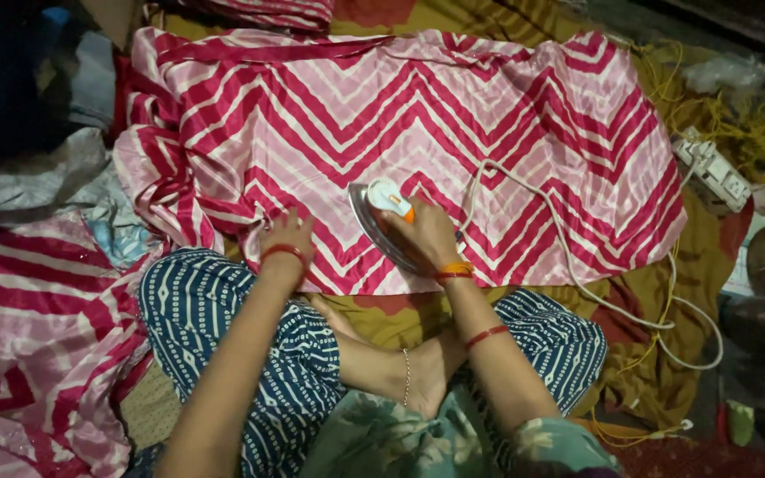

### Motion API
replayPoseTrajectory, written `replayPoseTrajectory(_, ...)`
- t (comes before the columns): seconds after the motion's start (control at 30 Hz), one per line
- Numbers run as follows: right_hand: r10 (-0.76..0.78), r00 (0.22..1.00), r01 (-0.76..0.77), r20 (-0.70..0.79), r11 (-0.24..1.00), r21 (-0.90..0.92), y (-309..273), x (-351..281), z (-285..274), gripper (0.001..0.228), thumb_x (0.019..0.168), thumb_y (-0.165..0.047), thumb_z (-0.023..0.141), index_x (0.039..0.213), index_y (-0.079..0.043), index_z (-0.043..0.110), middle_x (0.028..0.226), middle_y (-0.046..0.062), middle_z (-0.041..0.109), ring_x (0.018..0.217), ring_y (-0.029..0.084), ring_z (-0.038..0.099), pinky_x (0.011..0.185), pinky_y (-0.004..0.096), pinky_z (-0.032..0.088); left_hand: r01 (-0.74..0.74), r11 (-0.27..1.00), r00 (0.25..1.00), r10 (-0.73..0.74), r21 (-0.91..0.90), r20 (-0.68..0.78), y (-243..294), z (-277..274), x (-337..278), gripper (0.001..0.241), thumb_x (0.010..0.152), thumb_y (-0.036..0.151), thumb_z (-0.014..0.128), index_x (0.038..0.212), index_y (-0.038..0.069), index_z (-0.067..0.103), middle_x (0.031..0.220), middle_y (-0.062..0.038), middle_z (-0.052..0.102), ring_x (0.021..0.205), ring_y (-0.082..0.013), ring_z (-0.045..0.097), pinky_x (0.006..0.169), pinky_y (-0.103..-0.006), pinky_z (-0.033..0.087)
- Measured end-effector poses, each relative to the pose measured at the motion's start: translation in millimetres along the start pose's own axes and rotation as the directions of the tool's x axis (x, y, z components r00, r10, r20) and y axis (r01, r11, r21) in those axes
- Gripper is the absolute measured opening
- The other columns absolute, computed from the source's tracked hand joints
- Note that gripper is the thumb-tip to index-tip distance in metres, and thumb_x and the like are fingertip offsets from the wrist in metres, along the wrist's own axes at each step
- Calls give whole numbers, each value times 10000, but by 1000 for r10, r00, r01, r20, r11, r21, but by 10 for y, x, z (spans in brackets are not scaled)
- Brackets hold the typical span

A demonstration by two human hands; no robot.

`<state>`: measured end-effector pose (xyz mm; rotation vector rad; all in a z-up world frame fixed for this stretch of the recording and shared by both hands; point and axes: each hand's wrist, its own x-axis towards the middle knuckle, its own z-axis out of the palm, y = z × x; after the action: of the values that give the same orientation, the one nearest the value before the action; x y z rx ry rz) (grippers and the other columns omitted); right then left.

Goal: The recorder irons a large pink and white patterned fabric while another person assists by holding it taut.

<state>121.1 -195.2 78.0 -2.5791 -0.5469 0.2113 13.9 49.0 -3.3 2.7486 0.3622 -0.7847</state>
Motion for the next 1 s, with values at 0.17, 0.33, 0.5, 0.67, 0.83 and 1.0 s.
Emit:
replayPoseTrajectory(0.17,-195,963,201,184,979,-16,-129,-105,-100,677,817,-609,719,1241,-81,718,850,238,737,786,402,724,691,480,566,57,998,989,-56,-4,139,-512,-388,-87,716,958,386,648,1589,308,319,1727,-9,136,1572,-296,215,1146,-667,334)
replayPoseTrajectory(0.33,-234,913,261,333,965,-37,-288,-39,-3,657,803,-632,714,1231,-135,731,866,202,758,766,363,744,714,469,575,117,989,955,-88,-90,283,-562,-516,-107,673,966,329,631,1575,375,349,1746,-6,58,1561,-322,231,1168,-655,314)
replayPoseTrajectory(0.5,-210,934,245,289,965,-90,-374,134,239,650,843,-636,707,1198,-91,726,822,212,737,753,371,740,686,471,573,170,985,962,-164,-13,217,-441,-264,12,612,985,272,595,1561,251,390,1733,-116,72,1505,-402,321,1056,-699,397)
replayPoseTrajectory(0.67,-175,964,196,202,976,-93,-788,389,436,599,856,-629,688,1022,-55,737,769,212,721,721,398,712,630,500,535,162,987,963,-152,-26,220,-468,-300,26,591,992,259,600,1550,233,406,1734,-147,82,1452,-431,404,990,-680,458)
replayPoseTrajectory(0.83,-149,986,155,72,983,-100,-918,497,589,633,872,-636,676,916,-6,714,742,222,709,690,390,706,615,498,527,140,989,963,-128,-37,239,-400,-411,-75,616,974,263,637,1550,239,420,1736,-148,81,1463,-417,396,988,-646,479)
replayPoseTrajectory(1.0,-135,975,139,176,990,-12,-1023,399,576,648,882,-634,661,1003,0,731,718,232,710,658,351,722,631,476,543,117,993,971,-110,-18,210,-453,-152,13,562,977,263,657,1519,236,511,1741,-164,105,1512,-412,329,1033,-666,431)
